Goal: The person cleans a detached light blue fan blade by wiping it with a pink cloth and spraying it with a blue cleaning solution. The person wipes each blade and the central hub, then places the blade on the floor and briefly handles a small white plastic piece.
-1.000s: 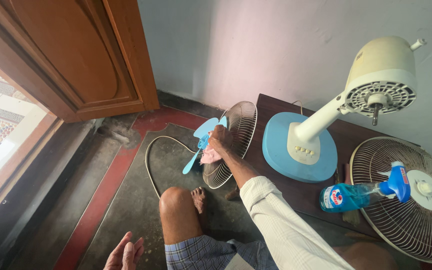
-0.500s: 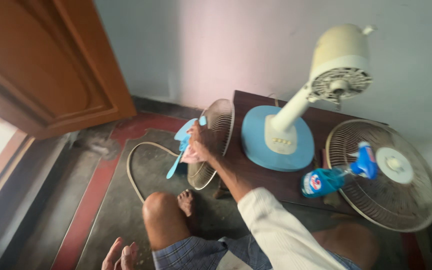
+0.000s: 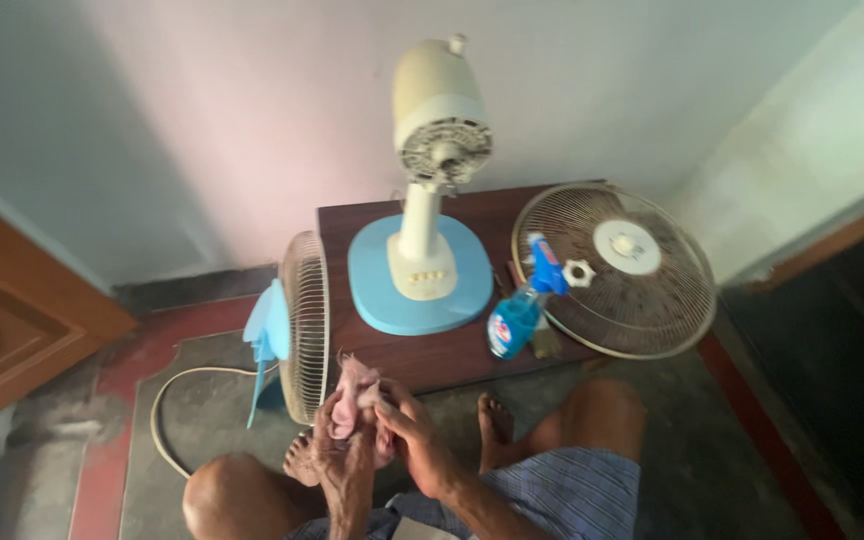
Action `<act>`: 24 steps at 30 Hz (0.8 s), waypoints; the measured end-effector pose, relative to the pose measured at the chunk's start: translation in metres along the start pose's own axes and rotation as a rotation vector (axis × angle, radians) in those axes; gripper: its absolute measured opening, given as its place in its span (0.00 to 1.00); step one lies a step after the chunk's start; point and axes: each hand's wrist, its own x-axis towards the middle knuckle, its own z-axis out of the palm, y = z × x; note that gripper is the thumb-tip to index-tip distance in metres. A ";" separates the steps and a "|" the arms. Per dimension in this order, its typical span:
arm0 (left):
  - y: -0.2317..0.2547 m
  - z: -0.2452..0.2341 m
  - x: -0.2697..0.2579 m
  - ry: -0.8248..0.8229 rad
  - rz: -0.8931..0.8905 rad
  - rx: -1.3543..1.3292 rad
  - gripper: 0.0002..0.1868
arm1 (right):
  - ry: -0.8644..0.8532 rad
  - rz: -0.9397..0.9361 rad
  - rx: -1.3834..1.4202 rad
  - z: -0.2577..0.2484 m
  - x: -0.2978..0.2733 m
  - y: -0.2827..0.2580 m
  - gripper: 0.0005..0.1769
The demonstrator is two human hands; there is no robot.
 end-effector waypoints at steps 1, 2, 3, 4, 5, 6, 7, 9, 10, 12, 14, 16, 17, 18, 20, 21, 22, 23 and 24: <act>-0.007 0.002 0.002 -0.038 -0.015 -0.061 0.26 | 0.075 0.025 -0.011 -0.011 -0.012 -0.004 0.27; -0.015 0.004 0.001 -0.076 -0.031 -0.121 0.23 | 0.150 0.049 -0.021 -0.021 -0.026 -0.007 0.27; -0.021 0.007 -0.001 -0.087 -0.067 -0.021 0.20 | 0.227 0.072 -0.030 -0.031 -0.039 -0.012 0.27; -0.025 0.008 -0.003 -0.099 -0.100 0.080 0.18 | 0.352 -0.117 -0.212 -0.045 -0.050 -0.019 0.23; -0.030 0.010 -0.007 -0.107 -0.131 0.179 0.15 | 0.479 -0.301 -0.400 -0.063 -0.062 -0.030 0.20; -0.034 0.011 -0.011 -0.137 -0.109 0.256 0.13 | 0.664 -0.571 -0.363 -0.084 -0.064 -0.041 0.22; -0.037 0.010 -0.018 -0.161 -0.088 0.334 0.12 | 0.786 -0.619 -0.436 -0.114 -0.074 -0.060 0.28; -0.044 0.009 -0.026 -0.239 -0.031 0.400 0.14 | 1.133 -0.583 -0.751 -0.182 -0.081 -0.099 0.44; -0.047 0.008 -0.028 -0.292 0.002 0.388 0.17 | 1.275 -0.514 -0.639 -0.220 -0.081 -0.118 0.53; -0.055 0.007 -0.033 -0.323 -0.002 0.380 0.20 | 1.462 -0.311 -0.283 -0.287 -0.076 -0.143 0.63; -0.066 0.011 -0.034 -0.283 -0.074 0.381 0.18 | 1.485 -0.227 -0.150 -0.338 -0.066 -0.153 0.68; -0.077 0.004 -0.040 -0.335 0.387 0.618 0.16 | 1.455 -0.141 -0.065 -0.371 -0.064 -0.151 0.63; -0.083 0.002 -0.040 -0.349 0.624 0.730 0.15 | 1.408 -0.108 -0.044 -0.382 -0.061 -0.151 0.57; -0.090 0.000 -0.039 -0.338 0.663 0.783 0.14 | 1.360 -0.076 -0.023 -0.390 -0.058 -0.152 0.50; -0.103 -0.012 -0.038 -0.324 0.733 0.905 0.11 | 1.170 -0.168 0.090 -0.396 -0.058 -0.148 0.36; -0.110 -0.019 -0.038 -0.320 0.748 0.910 0.11 | 1.073 -0.211 0.145 -0.397 -0.058 -0.149 0.30; -0.118 -0.026 -0.037 -0.316 0.762 0.914 0.12 | 1.111 -0.189 0.127 -0.397 -0.058 -0.151 0.26; -0.126 -0.033 -0.036 -0.314 0.777 0.919 0.12 | 1.150 -0.167 0.110 -0.396 -0.057 -0.155 0.23; -0.133 -0.039 -0.035 -0.260 0.480 0.815 0.13 | 1.188 -0.144 0.093 -0.395 -0.056 -0.158 0.19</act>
